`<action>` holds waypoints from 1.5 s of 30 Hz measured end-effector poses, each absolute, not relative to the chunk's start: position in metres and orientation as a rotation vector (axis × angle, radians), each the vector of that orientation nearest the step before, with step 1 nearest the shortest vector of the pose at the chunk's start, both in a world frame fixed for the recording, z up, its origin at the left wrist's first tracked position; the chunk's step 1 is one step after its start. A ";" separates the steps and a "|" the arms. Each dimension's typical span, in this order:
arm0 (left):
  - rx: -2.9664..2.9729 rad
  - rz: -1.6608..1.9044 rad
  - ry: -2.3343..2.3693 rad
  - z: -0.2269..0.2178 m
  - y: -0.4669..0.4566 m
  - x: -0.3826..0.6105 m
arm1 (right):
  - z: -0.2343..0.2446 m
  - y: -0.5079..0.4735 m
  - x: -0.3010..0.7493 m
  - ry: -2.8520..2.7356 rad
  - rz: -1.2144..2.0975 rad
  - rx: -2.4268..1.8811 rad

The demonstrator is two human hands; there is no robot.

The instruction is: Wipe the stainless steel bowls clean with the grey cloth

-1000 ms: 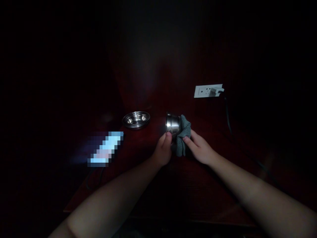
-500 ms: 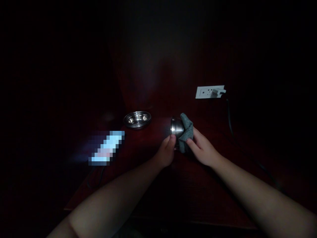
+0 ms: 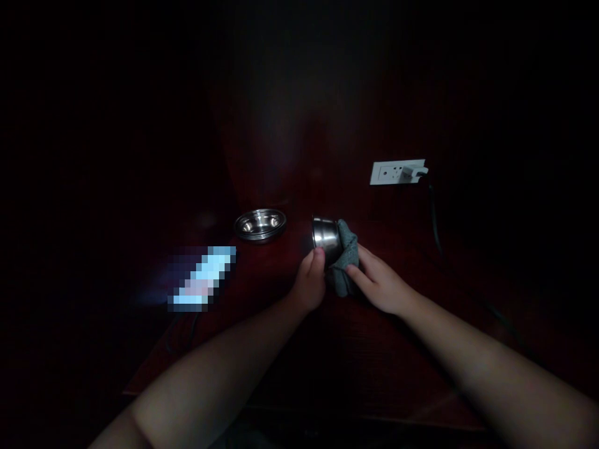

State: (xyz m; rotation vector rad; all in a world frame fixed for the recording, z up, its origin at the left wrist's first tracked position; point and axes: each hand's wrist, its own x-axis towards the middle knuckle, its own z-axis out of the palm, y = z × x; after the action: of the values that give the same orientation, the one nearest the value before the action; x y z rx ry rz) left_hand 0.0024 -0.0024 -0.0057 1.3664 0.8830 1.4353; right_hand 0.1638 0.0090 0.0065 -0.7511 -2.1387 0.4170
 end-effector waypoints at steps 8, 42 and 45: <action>1.420 1.366 0.916 -0.011 -0.004 0.001 | 0.007 0.010 0.164 -2.083 0.424 -0.770; 1.390 1.365 0.932 -0.015 0.010 -0.006 | -0.007 0.037 0.177 -1.869 0.746 -0.890; 1.431 1.377 0.976 -0.017 0.015 -0.010 | -0.008 0.043 0.180 -1.748 0.866 -0.907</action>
State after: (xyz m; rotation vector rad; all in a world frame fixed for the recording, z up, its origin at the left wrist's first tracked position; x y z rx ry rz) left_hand -0.0096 0.0152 -0.0171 1.4312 0.9761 1.3773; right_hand 0.1805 0.0433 -0.0076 -0.9068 -1.7478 0.8662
